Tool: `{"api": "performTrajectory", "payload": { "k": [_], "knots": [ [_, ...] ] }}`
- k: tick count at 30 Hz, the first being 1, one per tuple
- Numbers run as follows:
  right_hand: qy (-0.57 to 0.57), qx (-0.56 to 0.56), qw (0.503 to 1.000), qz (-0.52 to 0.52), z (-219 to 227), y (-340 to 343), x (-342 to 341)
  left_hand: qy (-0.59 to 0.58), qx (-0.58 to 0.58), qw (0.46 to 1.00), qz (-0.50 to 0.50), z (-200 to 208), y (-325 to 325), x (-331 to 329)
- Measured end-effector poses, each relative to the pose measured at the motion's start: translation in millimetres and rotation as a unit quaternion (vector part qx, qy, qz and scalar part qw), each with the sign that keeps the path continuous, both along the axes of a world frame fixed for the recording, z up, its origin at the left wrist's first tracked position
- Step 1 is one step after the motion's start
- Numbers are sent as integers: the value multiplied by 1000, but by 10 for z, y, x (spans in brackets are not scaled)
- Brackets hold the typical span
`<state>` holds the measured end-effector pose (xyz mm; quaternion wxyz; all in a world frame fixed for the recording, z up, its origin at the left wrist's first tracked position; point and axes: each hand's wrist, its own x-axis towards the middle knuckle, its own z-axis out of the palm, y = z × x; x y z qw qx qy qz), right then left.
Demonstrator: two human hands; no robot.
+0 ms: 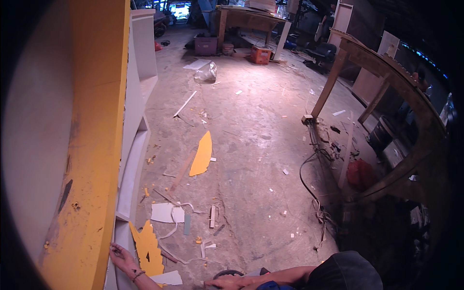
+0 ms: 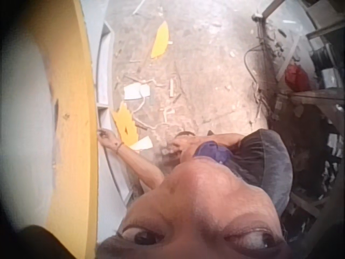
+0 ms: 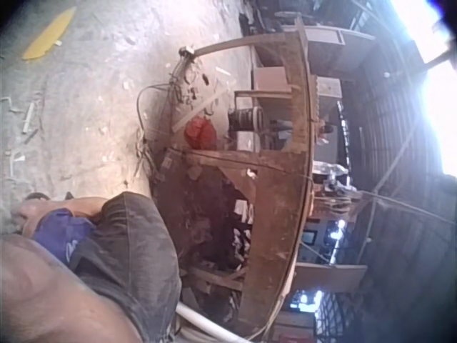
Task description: The person cleans the edge of a curved yellow furniture piece with a cloth and then uses a utility knife and a metal straight edge to trim off excess white laminate material from the corner.
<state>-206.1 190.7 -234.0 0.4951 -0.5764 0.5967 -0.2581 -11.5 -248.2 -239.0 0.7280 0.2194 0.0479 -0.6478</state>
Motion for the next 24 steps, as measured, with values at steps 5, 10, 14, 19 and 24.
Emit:
{"api": "performTrajectory", "payload": {
  "k": [5, 10, 14, 19, 24],
  "knots": [
    [13, 4, 1000, 0, -34, 74, 66, 41, 57, 997, 11, 49, 36, -58],
    [30, 12, 999, -1, -5, 144, 117, 38, 82, 996, -11, 248, 188, -196],
    [22, 41, 999, -17, -8, 335, 120, 25, 110, 993, -24, 9, 346, -497],
    [75, -173, 982, 21, -215, 218, 104, -8, -7, 999, -52, 106, 262, -220],
    [59, -18, 997, -48, -60, 237, 135, -28, -58, 996, -60, 51, 268, -236]
  ]
}}
